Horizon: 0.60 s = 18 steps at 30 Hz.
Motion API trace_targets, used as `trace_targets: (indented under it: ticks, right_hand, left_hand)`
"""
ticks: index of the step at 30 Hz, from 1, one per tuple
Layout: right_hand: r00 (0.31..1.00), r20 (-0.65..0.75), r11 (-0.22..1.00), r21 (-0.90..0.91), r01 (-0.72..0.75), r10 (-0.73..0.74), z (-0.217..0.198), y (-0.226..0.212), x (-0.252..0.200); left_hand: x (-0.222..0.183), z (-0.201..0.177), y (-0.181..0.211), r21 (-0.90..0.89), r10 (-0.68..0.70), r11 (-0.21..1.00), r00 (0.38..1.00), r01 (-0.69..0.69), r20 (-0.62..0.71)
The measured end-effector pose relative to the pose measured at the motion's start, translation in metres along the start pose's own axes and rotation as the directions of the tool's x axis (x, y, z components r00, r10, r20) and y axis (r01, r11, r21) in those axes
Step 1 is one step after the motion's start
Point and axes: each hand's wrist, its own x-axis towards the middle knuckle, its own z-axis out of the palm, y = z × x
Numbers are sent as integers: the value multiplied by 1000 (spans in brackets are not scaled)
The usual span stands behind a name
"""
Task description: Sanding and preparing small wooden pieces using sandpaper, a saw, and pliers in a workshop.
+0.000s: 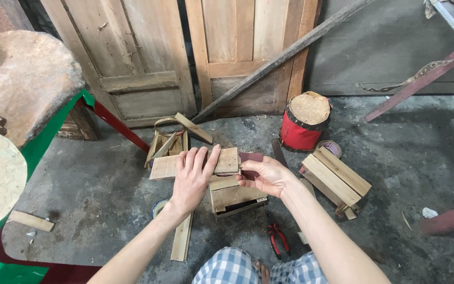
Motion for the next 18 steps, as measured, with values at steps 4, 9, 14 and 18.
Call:
trace_targets:
  ticks: [4,9,14,18]
  right_hand:
    - [1000,-25,1000,-21,18,-19,11,-3,-9]
    - [998,16,995,-75,58,-57,17,-3,-15]
    - [997,-16,989,-125,75,-78,-10,7,4]
    - [980,-151,981,-162,105,-130,-41,4,26]
  left_hand:
    - [2,-2,-1,10,19,1000,999,-19,-25]
    - [-4,2,-2,20,14,1000,1000,-13,-17]
    - [-14,9,-2,13,-70,997,997,70,41]
    - [-24,12,6,-98,-204,969,960,226,194]
